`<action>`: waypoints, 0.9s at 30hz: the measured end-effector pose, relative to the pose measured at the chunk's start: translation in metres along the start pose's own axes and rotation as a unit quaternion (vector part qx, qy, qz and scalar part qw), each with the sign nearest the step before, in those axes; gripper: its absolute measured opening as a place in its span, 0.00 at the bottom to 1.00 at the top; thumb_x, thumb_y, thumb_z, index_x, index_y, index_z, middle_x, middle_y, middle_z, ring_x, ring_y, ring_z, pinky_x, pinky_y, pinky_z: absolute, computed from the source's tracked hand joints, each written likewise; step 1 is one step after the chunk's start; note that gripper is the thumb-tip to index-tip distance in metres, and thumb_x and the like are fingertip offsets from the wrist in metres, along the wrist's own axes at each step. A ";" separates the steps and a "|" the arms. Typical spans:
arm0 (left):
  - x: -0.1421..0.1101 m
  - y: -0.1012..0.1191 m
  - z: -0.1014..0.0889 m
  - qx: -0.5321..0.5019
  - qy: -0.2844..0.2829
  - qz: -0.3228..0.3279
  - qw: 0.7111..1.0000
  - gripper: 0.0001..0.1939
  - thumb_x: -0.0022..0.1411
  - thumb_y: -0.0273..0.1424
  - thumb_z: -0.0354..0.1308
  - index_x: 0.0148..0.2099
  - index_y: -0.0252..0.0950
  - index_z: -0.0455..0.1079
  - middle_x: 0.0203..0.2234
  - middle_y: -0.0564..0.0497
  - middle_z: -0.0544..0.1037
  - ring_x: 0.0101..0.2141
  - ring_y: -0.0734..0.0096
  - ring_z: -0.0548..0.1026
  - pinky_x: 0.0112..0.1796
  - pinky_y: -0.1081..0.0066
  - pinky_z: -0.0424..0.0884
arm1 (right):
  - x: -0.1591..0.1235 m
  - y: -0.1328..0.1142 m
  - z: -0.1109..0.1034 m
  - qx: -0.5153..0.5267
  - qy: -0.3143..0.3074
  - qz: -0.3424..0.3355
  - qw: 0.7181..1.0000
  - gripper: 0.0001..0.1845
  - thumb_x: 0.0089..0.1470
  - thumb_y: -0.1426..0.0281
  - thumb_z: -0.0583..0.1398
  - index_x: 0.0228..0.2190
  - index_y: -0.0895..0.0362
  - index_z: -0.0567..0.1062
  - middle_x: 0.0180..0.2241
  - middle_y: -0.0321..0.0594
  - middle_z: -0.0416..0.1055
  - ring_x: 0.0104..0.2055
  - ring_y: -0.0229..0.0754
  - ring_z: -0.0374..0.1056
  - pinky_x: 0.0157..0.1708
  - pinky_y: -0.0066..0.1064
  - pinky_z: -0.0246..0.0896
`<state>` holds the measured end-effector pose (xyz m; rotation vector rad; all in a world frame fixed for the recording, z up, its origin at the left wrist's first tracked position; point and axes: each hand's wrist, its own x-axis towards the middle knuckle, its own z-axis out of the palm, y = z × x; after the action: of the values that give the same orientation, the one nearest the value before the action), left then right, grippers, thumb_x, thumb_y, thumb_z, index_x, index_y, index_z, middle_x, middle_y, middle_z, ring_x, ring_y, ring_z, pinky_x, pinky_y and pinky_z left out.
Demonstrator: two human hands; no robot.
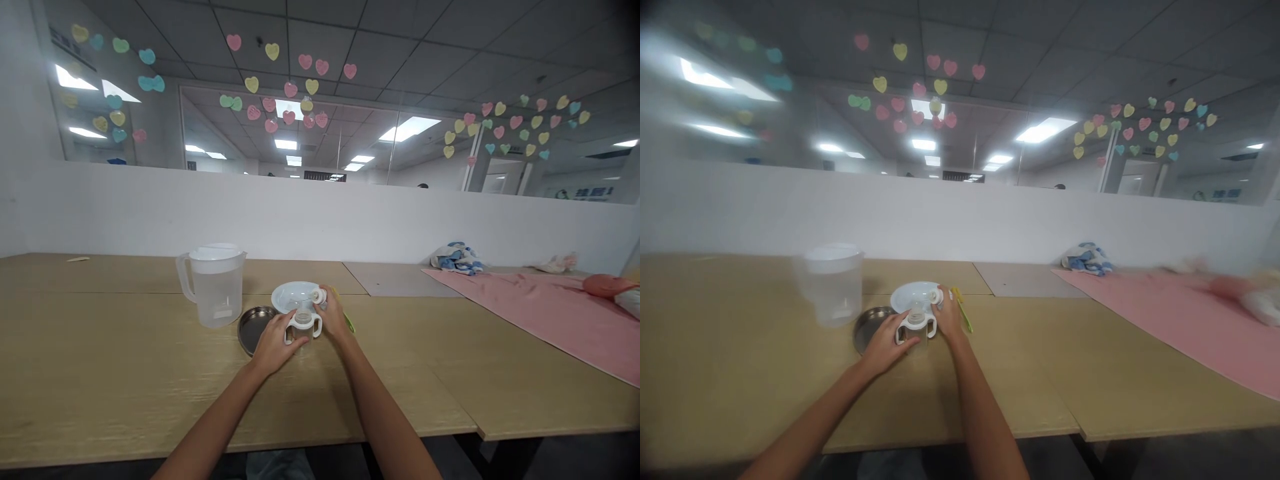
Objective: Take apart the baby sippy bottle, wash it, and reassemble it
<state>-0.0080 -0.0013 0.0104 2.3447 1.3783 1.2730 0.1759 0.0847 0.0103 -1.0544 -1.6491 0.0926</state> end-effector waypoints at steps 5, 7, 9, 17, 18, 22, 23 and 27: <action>0.000 0.000 0.000 0.002 -0.002 -0.003 1.000 0.31 0.53 0.43 0.58 0.57 0.35 0.61 0.48 0.42 0.71 0.50 0.58 0.67 0.51 0.61 0.63 | -0.002 -0.001 -0.002 -0.055 -0.006 0.033 0.998 0.23 0.45 0.68 0.58 0.45 0.57 0.66 0.41 0.43 0.71 0.43 0.46 0.65 0.47 0.39 0.54; 0.000 0.001 0.000 0.002 -0.002 -0.001 1.000 0.31 0.54 0.43 0.58 0.57 0.36 0.61 0.48 0.42 0.71 0.50 0.58 0.67 0.51 0.60 0.63 | -0.003 -0.003 -0.002 -0.085 -0.013 0.057 0.995 0.23 0.46 0.65 0.59 0.45 0.57 0.66 0.43 0.44 0.71 0.45 0.47 0.64 0.48 0.40 0.52; 0.000 0.002 0.000 0.002 -0.006 -0.003 1.000 0.31 0.54 0.43 0.57 0.57 0.36 0.60 0.48 0.43 0.71 0.50 0.58 0.67 0.51 0.60 0.63 | -0.004 -0.007 -0.003 -0.134 -0.022 0.075 0.988 0.22 0.47 0.62 0.59 0.44 0.57 0.68 0.43 0.45 0.71 0.47 0.49 0.63 0.50 0.41 0.48; 0.000 0.004 0.000 0.011 -0.012 -0.012 1.000 0.31 0.54 0.42 0.57 0.57 0.34 0.60 0.49 0.42 0.71 0.51 0.58 0.67 0.51 0.61 0.62 | -0.007 -0.012 -0.007 -0.221 0.007 0.042 0.974 0.22 0.49 0.62 0.59 0.46 0.54 0.69 0.44 0.44 0.70 0.47 0.48 0.63 0.49 0.38 0.43; 0.000 0.004 0.000 0.013 -0.012 -0.013 1.000 0.31 0.54 0.42 0.57 0.57 0.34 0.60 0.49 0.42 0.71 0.50 0.58 0.67 0.51 0.60 0.62 | -0.007 -0.011 -0.006 -0.220 0.007 0.044 0.975 0.22 0.49 0.62 0.59 0.47 0.55 0.69 0.44 0.44 0.71 0.47 0.48 0.63 0.49 0.38 0.43; 0.000 0.003 0.000 0.014 -0.011 -0.015 1.000 0.31 0.54 0.42 0.57 0.57 0.34 0.60 0.48 0.42 0.71 0.50 0.58 0.67 0.51 0.60 0.63 | -0.006 -0.009 -0.005 -0.210 0.001 0.054 0.976 0.21 0.50 0.60 0.58 0.45 0.54 0.70 0.41 0.43 0.73 0.46 0.50 0.64 0.50 0.41 0.42; 0.000 0.003 0.000 0.014 -0.009 -0.014 1.000 0.31 0.54 0.42 0.57 0.57 0.34 0.60 0.48 0.42 0.71 0.50 0.58 0.67 0.50 0.60 0.63 | -0.006 -0.009 -0.005 -0.207 -0.001 0.054 0.977 0.21 0.50 0.60 0.58 0.45 0.54 0.70 0.41 0.43 0.73 0.46 0.50 0.64 0.50 0.41 0.41; 0.000 0.002 0.001 0.012 -0.001 -0.009 1.000 0.31 0.53 0.43 0.57 0.57 0.36 0.61 0.48 0.43 0.71 0.50 0.58 0.68 0.50 0.61 0.64 | -0.007 -0.006 -0.004 -0.175 -0.012 0.047 0.983 0.21 0.51 0.62 0.57 0.47 0.55 0.68 0.43 0.44 0.72 0.47 0.49 0.63 0.51 0.42 0.43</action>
<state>-0.0062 -0.0027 0.0108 2.3436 1.4184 1.2566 0.1751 0.0750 0.0102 -1.4019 -1.6746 -0.1284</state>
